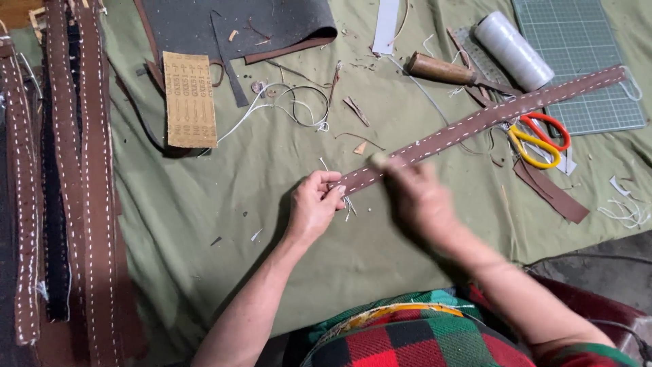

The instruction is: Finishing a stitched leather strap by burnishing the edges with a wooden tool and trimming loose threads with scissors.

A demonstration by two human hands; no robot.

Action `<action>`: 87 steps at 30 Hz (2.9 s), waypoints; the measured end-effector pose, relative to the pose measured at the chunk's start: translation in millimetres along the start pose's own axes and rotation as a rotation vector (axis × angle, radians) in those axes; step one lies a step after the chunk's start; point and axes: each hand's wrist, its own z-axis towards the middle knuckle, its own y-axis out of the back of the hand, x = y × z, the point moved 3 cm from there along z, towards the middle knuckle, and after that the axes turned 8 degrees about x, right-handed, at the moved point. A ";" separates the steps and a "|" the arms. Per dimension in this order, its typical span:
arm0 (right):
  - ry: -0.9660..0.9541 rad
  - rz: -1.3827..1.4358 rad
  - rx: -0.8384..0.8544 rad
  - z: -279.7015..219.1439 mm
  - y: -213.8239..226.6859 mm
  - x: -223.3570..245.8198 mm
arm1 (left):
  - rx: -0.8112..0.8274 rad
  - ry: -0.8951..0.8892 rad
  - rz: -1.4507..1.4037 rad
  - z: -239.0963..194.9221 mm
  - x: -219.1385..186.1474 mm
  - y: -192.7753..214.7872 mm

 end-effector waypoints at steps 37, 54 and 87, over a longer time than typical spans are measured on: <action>0.008 -0.288 0.058 -3.6 -7.8 -87.5 | -0.008 -0.043 0.023 -9.4 -17.2 0.9; -0.357 -0.243 0.105 7.1 5.1 -119.0 | -0.002 -0.010 0.019 -11.6 -33.5 2.8; -0.273 -0.207 0.095 18.4 -0.8 -122.3 | 0.054 0.063 -0.008 -6.4 -30.9 8.8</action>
